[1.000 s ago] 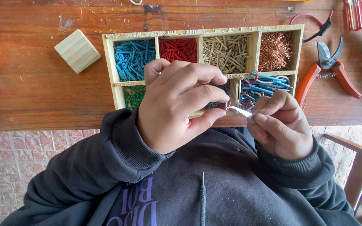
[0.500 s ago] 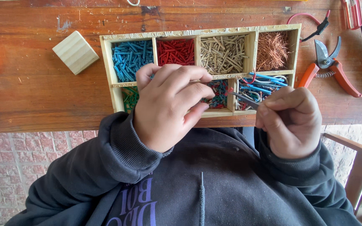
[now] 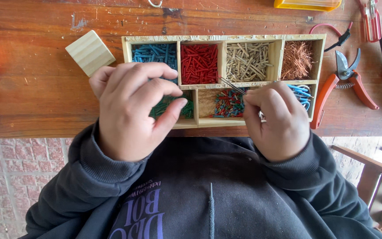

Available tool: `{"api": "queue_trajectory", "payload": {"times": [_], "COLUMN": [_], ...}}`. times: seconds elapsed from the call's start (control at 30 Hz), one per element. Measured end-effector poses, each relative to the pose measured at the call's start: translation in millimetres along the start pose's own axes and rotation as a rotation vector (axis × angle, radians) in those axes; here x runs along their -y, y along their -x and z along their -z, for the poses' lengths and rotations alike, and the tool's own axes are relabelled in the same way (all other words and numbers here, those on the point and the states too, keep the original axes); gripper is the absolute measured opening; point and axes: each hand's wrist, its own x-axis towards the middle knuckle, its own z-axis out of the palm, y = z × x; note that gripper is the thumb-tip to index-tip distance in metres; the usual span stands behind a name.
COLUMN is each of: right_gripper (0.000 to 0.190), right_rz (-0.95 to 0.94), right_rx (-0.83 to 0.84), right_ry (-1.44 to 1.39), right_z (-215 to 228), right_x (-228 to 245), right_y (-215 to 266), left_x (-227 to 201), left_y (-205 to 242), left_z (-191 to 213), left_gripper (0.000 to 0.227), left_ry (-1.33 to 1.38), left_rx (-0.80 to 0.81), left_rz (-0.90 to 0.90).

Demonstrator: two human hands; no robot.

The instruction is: The person repeatedly picks small copper wire pieces from a compartmentalized wooden box and wraps them around a small metal hook using their fingers. The person also selects colored plastic pins from the box and places them into the hook assembly. The process is repeated multiple times with different wire and pin combinations.

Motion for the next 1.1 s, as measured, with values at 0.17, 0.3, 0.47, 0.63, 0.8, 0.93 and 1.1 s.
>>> {"api": "queue_trajectory", "payload": {"times": [0.17,0.3,0.47,0.63,0.8,0.93,1.1], "right_gripper": [0.007,0.032,0.024,0.015,0.012,0.011,0.013], "right_rz": [-0.053,-0.031,0.049,0.127,0.161,0.152,0.187], "right_rx": [0.102,0.14,0.13,0.138,0.169,0.177,0.165], "right_ry": [0.059,0.139,0.229,0.298,0.313,0.319,0.365], "right_z": [14.0,26.3,26.8,13.0,11.2,11.3,9.6], "right_x": [-1.3,-3.1,-12.0,-11.5,-8.0,-6.8,-6.6], "right_y": [10.0,15.3,17.8,8.3,-1.9,-2.5,-4.2], "left_x": [16.2,33.5,69.2,86.4,89.6,92.4,93.0], "left_y": [3.6,4.4,9.8,14.8,13.8,13.5,11.5], "left_z": [10.2,13.5,-4.6,-25.3,-24.7,-25.7,-25.9], "left_gripper": [0.013,0.014,0.018,0.041,0.041,0.036,0.03], "left_ry": [-0.004,0.006,0.279,0.487,0.476,0.457,0.419], "left_rx": [-0.012,-0.018,-0.11,-0.317,-0.311,-0.283,-0.256], "left_rz": [0.011,-0.015,0.005,0.065,0.078,0.064,0.002]}}
